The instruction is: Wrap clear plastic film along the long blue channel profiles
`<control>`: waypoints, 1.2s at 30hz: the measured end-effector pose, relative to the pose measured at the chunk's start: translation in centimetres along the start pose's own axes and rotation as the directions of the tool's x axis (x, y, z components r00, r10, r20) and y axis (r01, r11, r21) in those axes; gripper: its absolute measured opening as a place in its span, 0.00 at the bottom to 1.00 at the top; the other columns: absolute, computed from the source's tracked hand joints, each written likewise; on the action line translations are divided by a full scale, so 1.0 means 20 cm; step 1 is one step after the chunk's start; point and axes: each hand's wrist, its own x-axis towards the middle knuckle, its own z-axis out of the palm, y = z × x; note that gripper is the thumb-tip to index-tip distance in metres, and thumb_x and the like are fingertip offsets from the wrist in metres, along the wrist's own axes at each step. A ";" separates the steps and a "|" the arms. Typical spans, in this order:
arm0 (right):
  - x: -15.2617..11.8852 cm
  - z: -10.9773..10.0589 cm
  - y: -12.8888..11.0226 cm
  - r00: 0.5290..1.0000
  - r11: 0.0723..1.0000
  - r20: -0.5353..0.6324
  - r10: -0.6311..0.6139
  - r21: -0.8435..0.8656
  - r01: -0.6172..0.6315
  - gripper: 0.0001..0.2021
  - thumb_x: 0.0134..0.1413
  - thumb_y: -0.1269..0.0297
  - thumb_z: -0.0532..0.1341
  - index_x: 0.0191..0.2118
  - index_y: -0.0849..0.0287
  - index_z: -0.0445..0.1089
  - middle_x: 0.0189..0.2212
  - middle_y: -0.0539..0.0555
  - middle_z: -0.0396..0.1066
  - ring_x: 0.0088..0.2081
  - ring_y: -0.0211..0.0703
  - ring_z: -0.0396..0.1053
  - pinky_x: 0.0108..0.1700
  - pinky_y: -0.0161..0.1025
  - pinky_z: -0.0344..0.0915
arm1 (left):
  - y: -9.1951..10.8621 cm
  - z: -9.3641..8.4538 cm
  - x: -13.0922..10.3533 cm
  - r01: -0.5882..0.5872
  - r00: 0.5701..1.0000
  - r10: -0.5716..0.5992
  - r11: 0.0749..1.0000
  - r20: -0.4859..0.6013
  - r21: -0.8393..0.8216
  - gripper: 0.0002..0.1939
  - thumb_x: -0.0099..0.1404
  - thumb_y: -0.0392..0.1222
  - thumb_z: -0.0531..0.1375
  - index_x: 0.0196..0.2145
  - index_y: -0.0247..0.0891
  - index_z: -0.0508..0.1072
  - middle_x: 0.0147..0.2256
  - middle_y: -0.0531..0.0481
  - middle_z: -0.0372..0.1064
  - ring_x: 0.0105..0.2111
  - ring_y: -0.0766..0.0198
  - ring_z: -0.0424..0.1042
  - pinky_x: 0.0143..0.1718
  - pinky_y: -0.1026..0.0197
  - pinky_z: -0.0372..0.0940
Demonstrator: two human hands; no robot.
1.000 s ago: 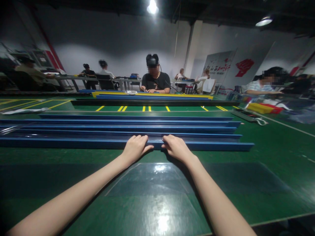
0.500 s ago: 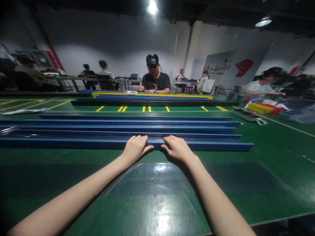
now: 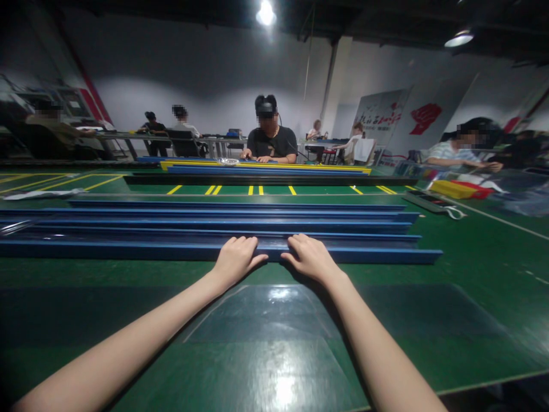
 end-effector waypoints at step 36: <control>0.02 -0.06 0.02 0.996 0.997 -0.061 0.067 -0.027 -0.068 0.17 0.46 0.47 0.55 0.26 0.58 0.64 0.27 0.53 0.68 0.30 0.40 0.64 0.26 0.33 0.48 | -0.02 0.00 0.00 -0.097 0.995 0.096 0.994 -0.017 -0.049 0.15 0.62 0.51 0.50 0.32 0.34 0.64 0.29 0.47 0.66 0.30 0.61 0.65 0.31 0.61 0.53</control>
